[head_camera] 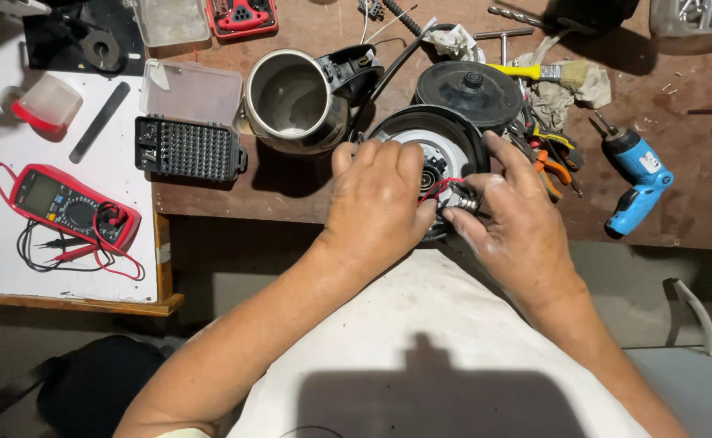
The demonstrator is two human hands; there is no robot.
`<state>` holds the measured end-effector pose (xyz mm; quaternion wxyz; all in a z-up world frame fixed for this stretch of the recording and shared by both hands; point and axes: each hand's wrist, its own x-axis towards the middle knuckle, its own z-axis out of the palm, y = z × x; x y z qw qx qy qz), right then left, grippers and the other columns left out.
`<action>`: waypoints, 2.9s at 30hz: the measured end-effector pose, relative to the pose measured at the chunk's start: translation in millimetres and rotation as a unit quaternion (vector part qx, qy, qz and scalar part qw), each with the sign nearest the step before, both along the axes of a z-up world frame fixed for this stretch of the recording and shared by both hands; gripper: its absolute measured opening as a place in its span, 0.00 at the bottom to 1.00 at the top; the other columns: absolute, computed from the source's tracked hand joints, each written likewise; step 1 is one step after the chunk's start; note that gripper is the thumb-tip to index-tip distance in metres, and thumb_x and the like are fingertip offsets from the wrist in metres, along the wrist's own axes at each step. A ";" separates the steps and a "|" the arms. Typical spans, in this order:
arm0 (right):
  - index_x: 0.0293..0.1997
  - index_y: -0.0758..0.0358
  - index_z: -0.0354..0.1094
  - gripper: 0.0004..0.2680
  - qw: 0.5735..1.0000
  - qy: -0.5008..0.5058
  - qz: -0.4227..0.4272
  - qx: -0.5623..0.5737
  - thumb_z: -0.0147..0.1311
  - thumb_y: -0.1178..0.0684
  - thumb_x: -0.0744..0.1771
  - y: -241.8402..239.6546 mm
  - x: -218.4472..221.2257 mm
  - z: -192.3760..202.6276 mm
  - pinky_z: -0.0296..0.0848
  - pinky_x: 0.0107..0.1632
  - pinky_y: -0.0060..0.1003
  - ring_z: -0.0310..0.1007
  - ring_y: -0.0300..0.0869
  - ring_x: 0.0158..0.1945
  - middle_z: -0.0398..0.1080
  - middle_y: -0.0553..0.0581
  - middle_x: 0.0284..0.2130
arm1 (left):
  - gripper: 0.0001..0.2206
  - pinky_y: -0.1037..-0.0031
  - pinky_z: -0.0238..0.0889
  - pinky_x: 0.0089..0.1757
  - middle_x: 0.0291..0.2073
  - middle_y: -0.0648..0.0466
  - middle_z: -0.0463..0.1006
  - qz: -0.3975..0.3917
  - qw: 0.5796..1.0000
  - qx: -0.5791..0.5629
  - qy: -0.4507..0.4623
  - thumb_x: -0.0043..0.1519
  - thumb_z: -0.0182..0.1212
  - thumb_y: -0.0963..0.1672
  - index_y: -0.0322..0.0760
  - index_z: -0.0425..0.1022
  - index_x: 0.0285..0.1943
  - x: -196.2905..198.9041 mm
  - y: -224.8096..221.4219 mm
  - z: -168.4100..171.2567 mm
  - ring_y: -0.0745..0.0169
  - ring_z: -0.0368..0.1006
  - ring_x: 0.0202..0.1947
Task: The person disassembles the base of a kettle, uses a multimeter to test the internal electrical components, and then uses a screwdriver and a power drill to reassemble the parts at a workbench.
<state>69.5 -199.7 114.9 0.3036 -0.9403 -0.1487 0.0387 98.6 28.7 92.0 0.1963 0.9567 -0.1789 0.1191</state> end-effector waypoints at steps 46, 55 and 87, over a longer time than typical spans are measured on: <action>0.39 0.57 0.85 0.16 0.951 -0.137 0.218 -0.171 0.73 0.33 0.67 70.4 95.6 -39.8 0.68 0.74 0.68 0.77 0.60 0.73 0.78 0.65 0.71 | 0.20 0.34 0.52 0.86 0.54 0.55 0.87 0.017 0.869 -0.469 0.156 0.63 0.87 0.44 0.48 0.75 0.56 -72.9 29.4 -14.6 0.60 0.88 0.59; 0.38 0.59 0.83 0.12 0.945 -0.170 0.230 -0.158 0.70 0.41 0.68 59.7 110.2 -44.4 0.71 0.71 0.65 0.77 0.63 0.71 0.78 0.70 0.72 | 0.18 0.26 0.47 0.85 0.53 0.56 0.87 0.013 0.876 -0.471 0.105 0.67 0.83 0.48 0.50 0.74 0.56 -77.0 31.0 -11.2 0.49 0.85 0.63; 0.49 0.59 0.82 0.08 0.956 -0.151 0.246 -0.043 0.76 0.59 0.68 -12.7 129.4 -65.6 0.85 0.63 0.57 0.80 0.64 0.71 0.77 0.66 0.72 | 0.23 0.68 0.77 0.64 0.54 0.49 0.89 0.081 0.671 -0.712 0.193 0.59 0.88 0.39 0.33 0.84 0.62 -43.1 -4.3 -32.7 0.70 0.82 0.57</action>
